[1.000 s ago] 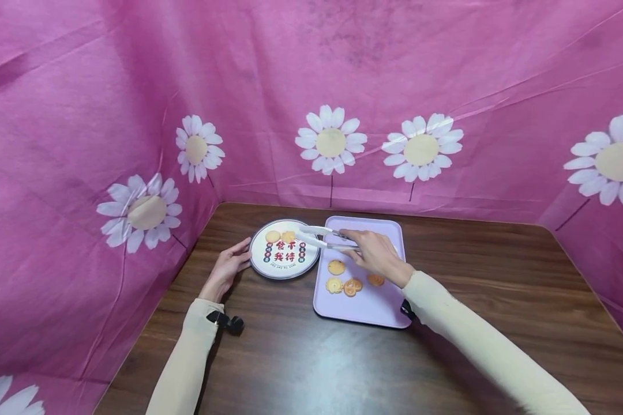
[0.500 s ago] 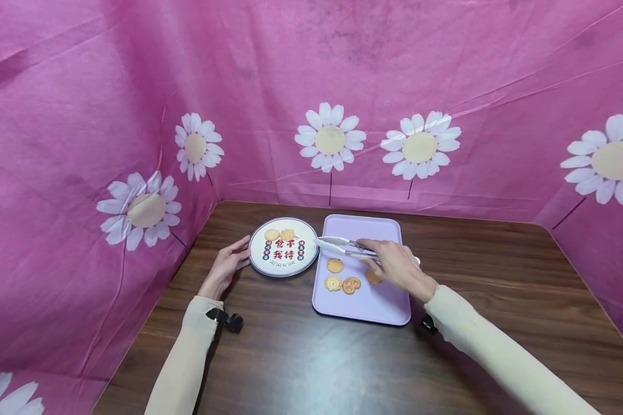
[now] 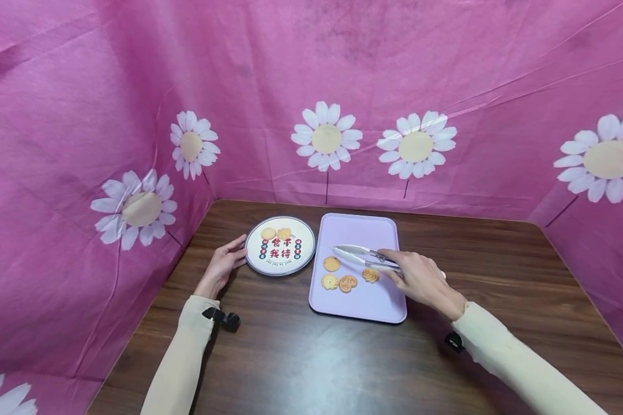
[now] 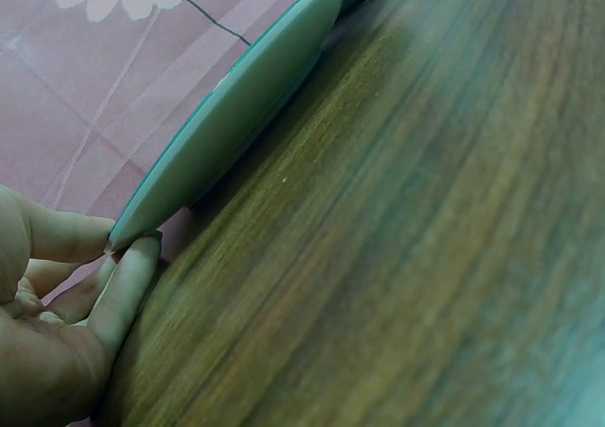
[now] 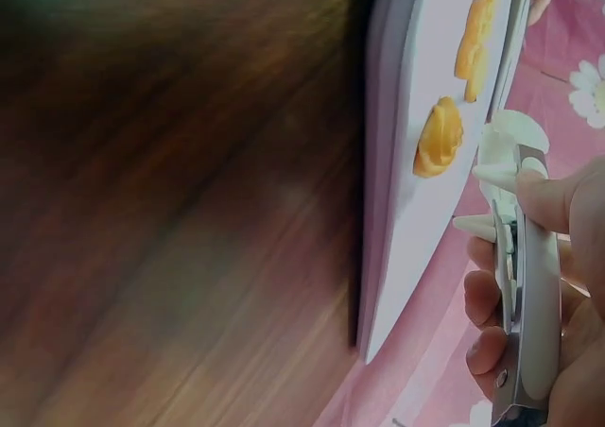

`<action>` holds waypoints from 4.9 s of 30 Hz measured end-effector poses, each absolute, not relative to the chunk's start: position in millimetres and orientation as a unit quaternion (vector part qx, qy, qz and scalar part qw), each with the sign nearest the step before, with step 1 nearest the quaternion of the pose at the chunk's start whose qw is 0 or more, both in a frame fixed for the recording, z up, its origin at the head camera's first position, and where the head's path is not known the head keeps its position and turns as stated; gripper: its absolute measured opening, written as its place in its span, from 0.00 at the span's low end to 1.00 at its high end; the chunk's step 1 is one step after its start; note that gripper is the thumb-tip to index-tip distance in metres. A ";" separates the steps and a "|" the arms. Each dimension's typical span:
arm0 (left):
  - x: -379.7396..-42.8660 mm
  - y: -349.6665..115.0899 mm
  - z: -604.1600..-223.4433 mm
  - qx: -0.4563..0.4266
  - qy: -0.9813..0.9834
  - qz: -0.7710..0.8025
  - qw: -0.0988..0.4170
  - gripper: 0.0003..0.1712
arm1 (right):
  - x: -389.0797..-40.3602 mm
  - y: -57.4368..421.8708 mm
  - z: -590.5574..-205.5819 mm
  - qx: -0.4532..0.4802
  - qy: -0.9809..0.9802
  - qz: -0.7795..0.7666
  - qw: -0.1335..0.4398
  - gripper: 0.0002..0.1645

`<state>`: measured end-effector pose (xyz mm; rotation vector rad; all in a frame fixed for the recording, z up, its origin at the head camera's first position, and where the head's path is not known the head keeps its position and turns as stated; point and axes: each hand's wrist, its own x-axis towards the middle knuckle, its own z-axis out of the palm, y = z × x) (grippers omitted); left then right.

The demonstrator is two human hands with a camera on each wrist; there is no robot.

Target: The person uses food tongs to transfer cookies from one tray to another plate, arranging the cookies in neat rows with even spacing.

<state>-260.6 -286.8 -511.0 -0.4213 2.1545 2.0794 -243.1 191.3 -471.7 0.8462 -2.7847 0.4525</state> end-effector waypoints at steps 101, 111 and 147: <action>-261.2 -286.7 -511.3 -0.148 0.704 0.691 0.062 0.33 | -207.2 240.3 -444.0 0.289 -0.941 0.098 0.142 0.31; -265.0 -288.6 -513.1 -0.147 0.703 0.694 0.061 0.33 | -227.6 216.9 -442.1 0.298 -0.938 0.109 0.138 0.31; -264.9 -289.1 -515.1 -0.140 0.703 0.695 0.058 0.32 | -299.4 111.5 -435.0 0.370 -0.913 0.091 0.148 0.32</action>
